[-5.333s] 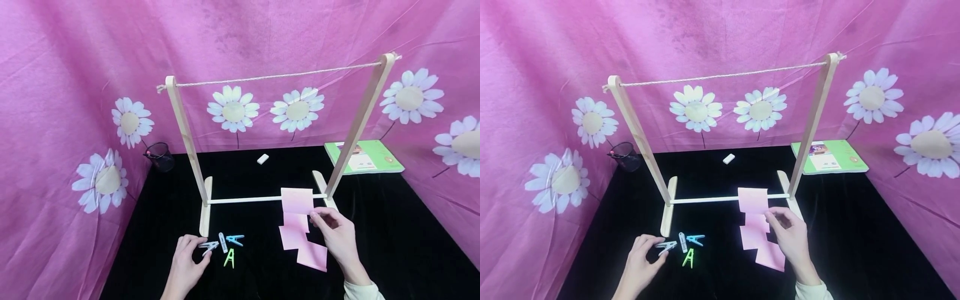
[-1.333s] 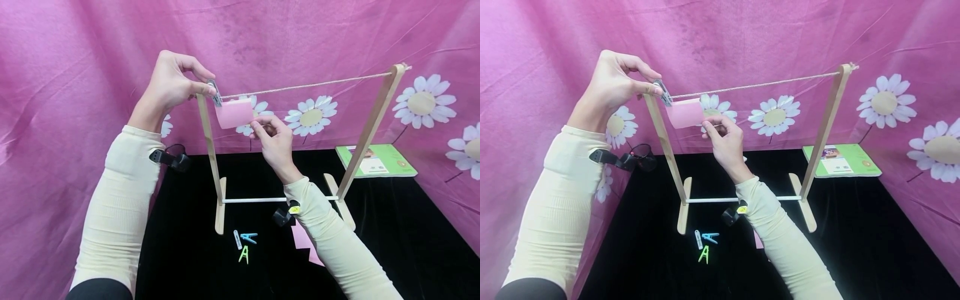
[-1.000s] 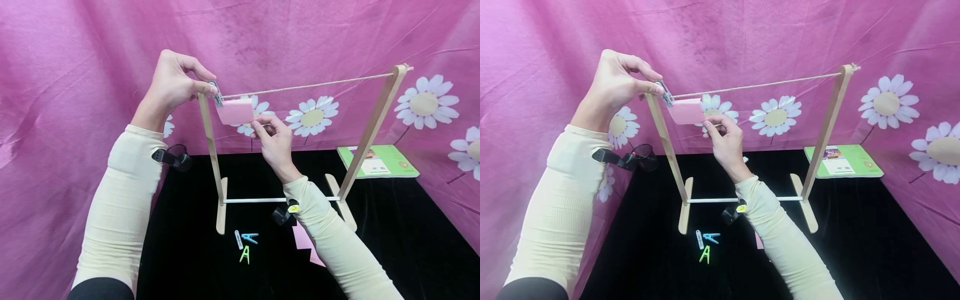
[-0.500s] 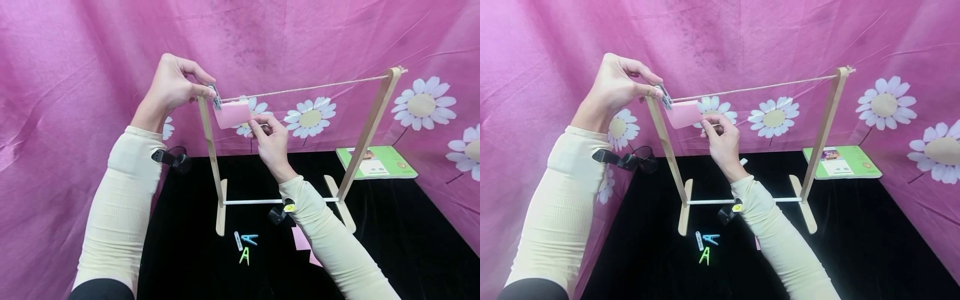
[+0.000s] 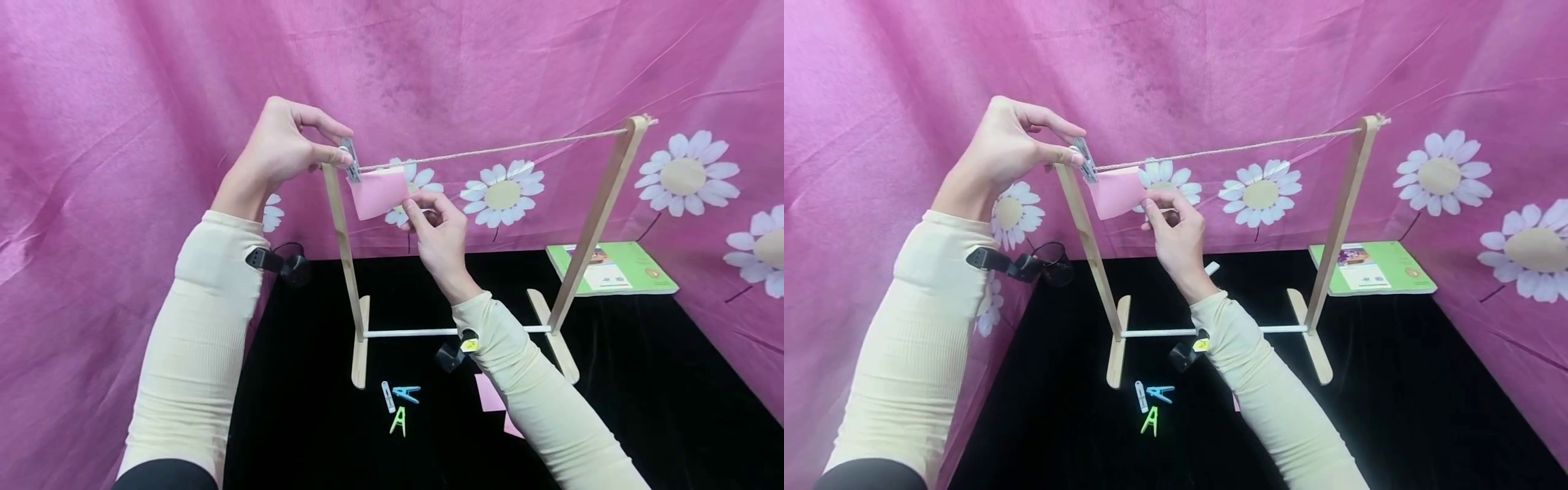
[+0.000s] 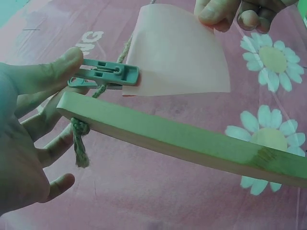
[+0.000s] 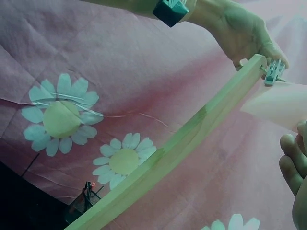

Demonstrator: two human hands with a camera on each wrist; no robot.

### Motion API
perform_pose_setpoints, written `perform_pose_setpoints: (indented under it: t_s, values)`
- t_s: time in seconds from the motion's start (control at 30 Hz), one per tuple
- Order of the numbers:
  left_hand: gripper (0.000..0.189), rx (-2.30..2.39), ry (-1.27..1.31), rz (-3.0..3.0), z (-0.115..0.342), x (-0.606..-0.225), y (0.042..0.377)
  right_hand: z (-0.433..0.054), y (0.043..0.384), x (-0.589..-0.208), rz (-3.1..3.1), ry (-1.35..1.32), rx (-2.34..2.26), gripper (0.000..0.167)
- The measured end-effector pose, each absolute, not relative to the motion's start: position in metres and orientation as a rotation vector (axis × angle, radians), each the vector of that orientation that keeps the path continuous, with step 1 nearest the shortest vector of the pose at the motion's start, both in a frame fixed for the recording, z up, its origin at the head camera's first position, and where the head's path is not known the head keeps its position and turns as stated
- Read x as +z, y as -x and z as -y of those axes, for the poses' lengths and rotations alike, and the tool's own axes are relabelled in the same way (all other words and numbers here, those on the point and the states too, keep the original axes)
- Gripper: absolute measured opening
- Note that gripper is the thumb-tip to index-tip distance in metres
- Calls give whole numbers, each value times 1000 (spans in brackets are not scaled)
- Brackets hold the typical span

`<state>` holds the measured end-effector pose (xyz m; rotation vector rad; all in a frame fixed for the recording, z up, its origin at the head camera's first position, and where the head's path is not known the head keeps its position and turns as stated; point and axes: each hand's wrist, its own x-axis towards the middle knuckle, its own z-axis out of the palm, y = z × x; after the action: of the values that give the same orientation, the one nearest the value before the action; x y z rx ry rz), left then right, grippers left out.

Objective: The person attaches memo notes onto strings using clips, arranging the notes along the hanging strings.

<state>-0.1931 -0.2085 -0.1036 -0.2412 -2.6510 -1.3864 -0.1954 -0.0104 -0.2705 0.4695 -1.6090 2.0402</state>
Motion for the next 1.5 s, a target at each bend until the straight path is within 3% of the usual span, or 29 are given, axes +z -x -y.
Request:
perform_pose_setpoints:
  t_s: [0.7,1.03,1.23,1.5]
  values:
    - [41,-1398,416,2592,213,-115,197,-2,194,-292,1749,-493,1987,19]
    - [47,-1393,455,2505,222,-124,196,-50,186,-331,1873,-395,1895,19]
    - [40,-1405,517,2142,236,-164,187,-103,168,-378,2060,-243,1865,20]
    - [30,-1460,658,1626,249,-265,150,-165,123,-448,2175,-100,1811,16]
